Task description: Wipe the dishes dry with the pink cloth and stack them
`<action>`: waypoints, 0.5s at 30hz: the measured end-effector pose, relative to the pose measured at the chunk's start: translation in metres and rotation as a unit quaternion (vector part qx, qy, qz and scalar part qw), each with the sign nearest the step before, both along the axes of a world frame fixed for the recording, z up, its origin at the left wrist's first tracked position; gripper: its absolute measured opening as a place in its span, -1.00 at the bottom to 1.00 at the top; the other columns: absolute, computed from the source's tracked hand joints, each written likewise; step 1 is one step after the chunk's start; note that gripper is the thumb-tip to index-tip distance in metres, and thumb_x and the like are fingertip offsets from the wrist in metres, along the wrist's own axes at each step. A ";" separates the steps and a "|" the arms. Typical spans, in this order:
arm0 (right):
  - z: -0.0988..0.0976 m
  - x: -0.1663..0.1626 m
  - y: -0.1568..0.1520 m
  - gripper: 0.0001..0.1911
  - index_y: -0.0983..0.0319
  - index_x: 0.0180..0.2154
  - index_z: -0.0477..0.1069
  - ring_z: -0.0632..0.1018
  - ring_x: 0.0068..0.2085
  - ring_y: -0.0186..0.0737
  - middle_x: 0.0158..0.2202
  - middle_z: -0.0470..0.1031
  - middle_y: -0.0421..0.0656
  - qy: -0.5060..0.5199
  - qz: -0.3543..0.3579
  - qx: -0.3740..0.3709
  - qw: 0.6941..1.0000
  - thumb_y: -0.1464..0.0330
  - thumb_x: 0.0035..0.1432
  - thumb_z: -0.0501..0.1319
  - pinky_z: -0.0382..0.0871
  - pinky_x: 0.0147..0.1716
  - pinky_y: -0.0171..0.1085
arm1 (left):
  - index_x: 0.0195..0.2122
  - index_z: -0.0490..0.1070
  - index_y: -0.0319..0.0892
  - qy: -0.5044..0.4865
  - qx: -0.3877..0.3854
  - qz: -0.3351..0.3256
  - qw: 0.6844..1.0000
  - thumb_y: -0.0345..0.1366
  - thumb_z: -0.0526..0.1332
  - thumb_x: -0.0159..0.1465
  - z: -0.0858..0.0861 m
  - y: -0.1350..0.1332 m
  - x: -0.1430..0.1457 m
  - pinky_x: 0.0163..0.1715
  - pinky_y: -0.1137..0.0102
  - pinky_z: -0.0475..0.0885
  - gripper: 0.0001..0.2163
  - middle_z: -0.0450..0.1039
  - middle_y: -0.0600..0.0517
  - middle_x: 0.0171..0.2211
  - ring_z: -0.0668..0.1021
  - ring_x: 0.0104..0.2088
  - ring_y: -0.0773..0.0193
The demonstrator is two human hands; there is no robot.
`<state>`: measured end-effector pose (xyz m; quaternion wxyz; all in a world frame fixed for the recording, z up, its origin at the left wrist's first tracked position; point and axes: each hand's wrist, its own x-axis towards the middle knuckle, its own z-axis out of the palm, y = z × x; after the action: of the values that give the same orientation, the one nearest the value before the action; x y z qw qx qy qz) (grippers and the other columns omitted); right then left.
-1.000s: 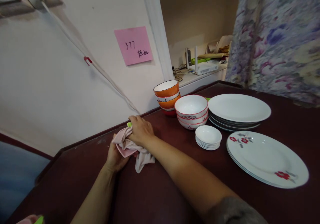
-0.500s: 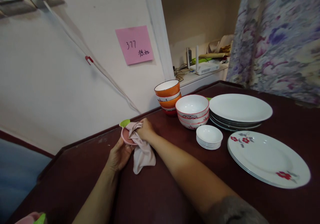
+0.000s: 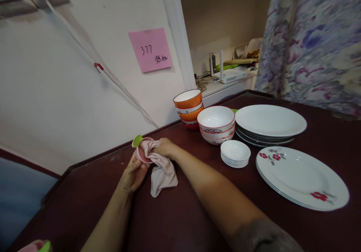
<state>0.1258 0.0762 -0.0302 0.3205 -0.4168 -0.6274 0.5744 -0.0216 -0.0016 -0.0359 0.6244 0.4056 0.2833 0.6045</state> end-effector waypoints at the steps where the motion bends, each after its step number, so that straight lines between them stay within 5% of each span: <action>1: 0.000 0.000 0.003 -0.76 0.29 -0.44 0.48 0.52 -0.39 -0.24 -0.44 0.55 -0.14 -0.028 -0.027 0.031 0.999 0.31 -0.20 0.40 0.29 -0.46 -0.38 | 0.08 0.37 -0.11 -0.006 -0.015 -0.003 1.000 -0.36 0.36 0.08 -0.001 0.000 -0.001 0.02 0.26 0.40 -0.49 0.46 -0.09 0.05 0.51 0.00 0.12; 5: 0.001 0.000 0.007 -0.60 0.23 -0.27 0.46 0.54 -0.30 -0.16 -0.31 0.56 -0.10 -0.110 -0.129 0.130 0.977 0.19 -0.19 0.38 0.30 -0.41 -0.32 | 0.01 0.43 -0.22 -0.027 -0.089 -0.004 0.996 -0.11 0.23 0.21 0.000 0.001 -0.004 -0.15 0.15 0.51 -0.60 0.54 -0.15 -0.09 0.57 -0.15 0.06; 9: 0.008 -0.005 0.001 -0.51 0.19 -0.16 0.40 0.54 -0.22 -0.13 -0.22 0.55 -0.09 -0.094 -0.144 0.174 0.970 0.16 -0.17 0.36 0.33 -0.30 -0.26 | 0.04 0.41 -0.20 -0.052 -0.102 -0.018 0.993 -0.01 0.12 0.28 0.002 0.002 -0.005 -0.21 0.14 0.53 -0.57 0.55 -0.14 -0.13 0.59 -0.20 0.05; 15: 0.025 -0.013 -0.012 -0.38 0.23 -0.05 0.25 0.53 -0.20 -0.20 -0.15 0.48 -0.12 0.166 -0.083 -0.017 0.982 0.38 -0.23 0.33 0.40 -0.23 -0.27 | 0.10 0.35 -0.21 -0.127 -0.097 -0.035 0.986 0.01 0.07 0.30 0.004 0.001 -0.006 -0.06 0.10 0.45 -0.52 0.51 -0.15 -0.02 0.55 -0.06 0.02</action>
<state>0.1132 0.0643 -0.0054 0.4597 -0.3718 -0.5189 0.6174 -0.0275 -0.0006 -0.0322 0.7126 0.2722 0.2448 0.5985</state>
